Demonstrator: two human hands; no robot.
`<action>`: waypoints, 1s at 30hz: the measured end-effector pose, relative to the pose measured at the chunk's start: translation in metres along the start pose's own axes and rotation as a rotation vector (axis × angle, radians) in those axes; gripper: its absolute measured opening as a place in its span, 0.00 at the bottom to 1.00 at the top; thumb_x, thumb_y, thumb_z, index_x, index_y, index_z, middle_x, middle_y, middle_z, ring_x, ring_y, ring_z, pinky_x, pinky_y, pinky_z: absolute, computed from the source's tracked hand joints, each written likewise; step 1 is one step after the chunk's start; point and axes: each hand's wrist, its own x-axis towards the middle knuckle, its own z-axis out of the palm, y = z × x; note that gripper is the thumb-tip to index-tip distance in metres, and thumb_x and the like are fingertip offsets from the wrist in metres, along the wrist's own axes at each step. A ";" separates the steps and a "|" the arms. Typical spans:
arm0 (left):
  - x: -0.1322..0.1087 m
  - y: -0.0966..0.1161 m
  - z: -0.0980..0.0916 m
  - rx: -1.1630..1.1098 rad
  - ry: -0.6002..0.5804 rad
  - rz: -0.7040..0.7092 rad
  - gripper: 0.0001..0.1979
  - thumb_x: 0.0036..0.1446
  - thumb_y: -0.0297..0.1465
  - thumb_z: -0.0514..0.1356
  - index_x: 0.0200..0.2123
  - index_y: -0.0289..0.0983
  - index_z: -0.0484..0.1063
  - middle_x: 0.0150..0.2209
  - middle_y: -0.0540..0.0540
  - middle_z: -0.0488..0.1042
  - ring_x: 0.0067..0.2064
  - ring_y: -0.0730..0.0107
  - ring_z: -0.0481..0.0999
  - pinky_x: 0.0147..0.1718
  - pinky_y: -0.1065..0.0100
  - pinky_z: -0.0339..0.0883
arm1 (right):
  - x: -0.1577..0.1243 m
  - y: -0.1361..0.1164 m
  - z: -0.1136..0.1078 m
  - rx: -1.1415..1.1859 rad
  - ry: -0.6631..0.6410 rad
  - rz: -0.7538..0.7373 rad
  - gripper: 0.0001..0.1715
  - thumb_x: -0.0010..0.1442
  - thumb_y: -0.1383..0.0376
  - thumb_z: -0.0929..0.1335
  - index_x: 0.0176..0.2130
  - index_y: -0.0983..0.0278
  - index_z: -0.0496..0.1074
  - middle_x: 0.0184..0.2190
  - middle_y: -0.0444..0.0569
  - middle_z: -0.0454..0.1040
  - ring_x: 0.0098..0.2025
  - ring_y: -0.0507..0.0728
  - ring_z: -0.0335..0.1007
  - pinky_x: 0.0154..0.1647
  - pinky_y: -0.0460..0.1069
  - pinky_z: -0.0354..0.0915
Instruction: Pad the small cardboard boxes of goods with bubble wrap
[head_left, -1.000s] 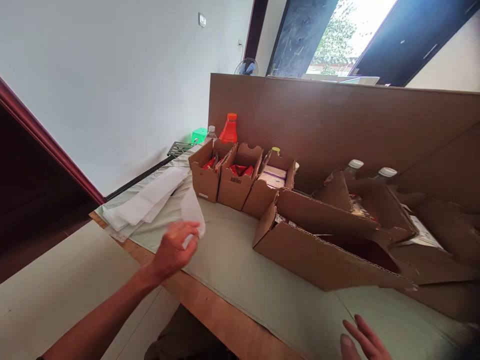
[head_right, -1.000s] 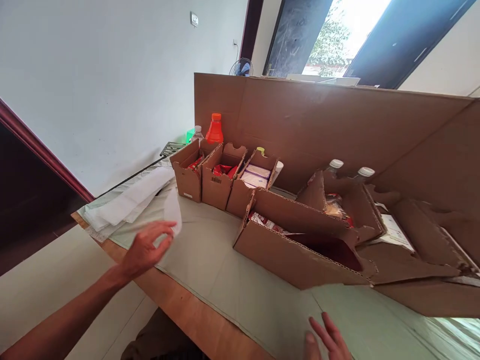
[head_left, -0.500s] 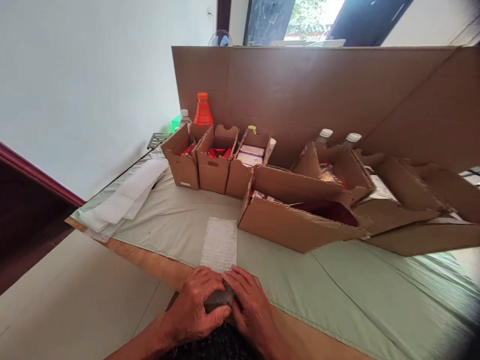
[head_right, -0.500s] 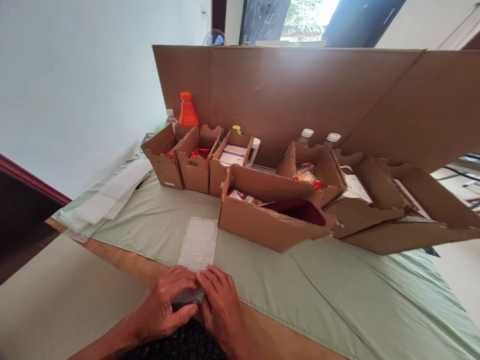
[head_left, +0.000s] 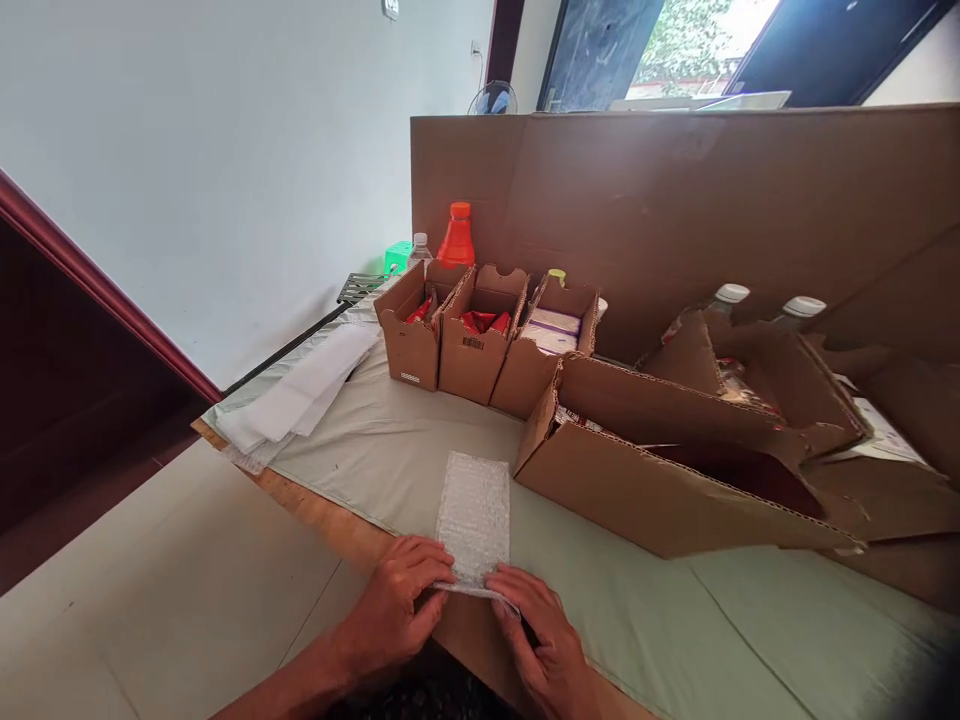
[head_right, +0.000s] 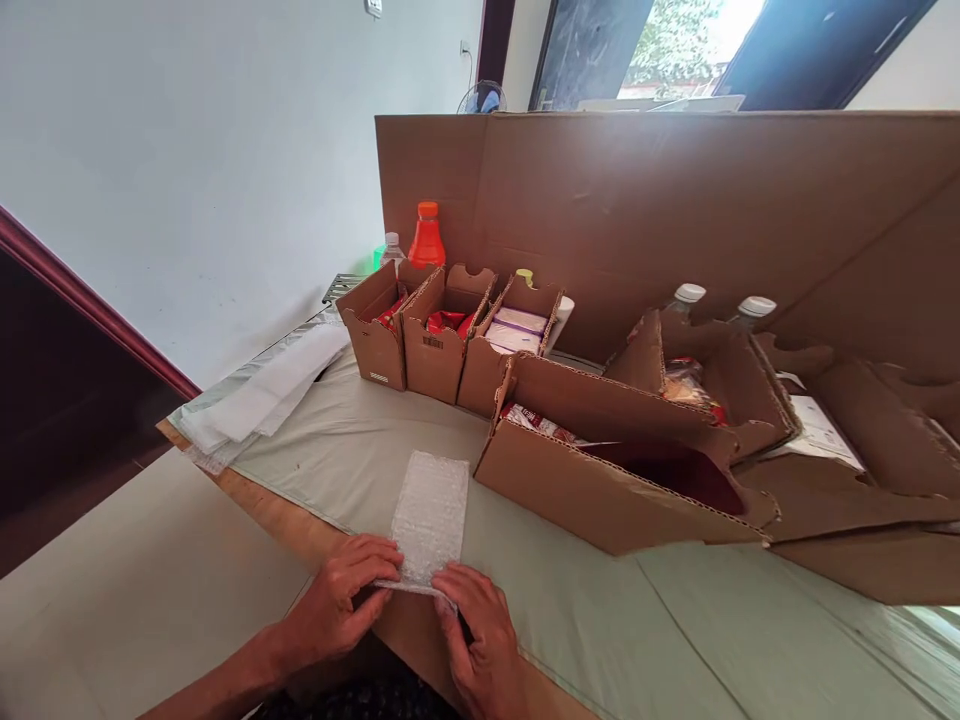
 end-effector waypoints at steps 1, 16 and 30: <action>0.001 -0.002 -0.001 -0.012 -0.005 -0.003 0.12 0.55 0.20 0.58 0.39 0.39 0.76 0.43 0.43 0.82 0.49 0.59 0.79 0.51 0.54 0.71 | 0.000 0.000 0.000 -0.002 0.010 -0.008 0.14 0.65 0.66 0.67 0.47 0.53 0.80 0.42 0.47 0.84 0.45 0.62 0.81 0.43 0.57 0.78; 0.012 0.007 -0.006 0.038 -0.045 -0.210 0.08 0.63 0.31 0.57 0.36 0.38 0.76 0.34 0.45 0.80 0.37 0.61 0.78 0.38 0.61 0.71 | 0.004 -0.026 -0.004 -0.046 0.024 0.273 0.11 0.66 0.65 0.66 0.46 0.60 0.78 0.36 0.49 0.81 0.37 0.58 0.77 0.39 0.52 0.74; 0.012 -0.007 0.006 0.409 0.112 0.033 0.22 0.65 0.36 0.57 0.60 0.35 0.66 0.47 0.38 0.77 0.46 0.55 0.77 0.45 0.55 0.72 | 0.010 -0.035 -0.003 -0.315 -0.090 -0.027 0.15 0.63 0.76 0.65 0.46 0.62 0.73 0.44 0.51 0.80 0.51 0.61 0.72 0.51 0.58 0.65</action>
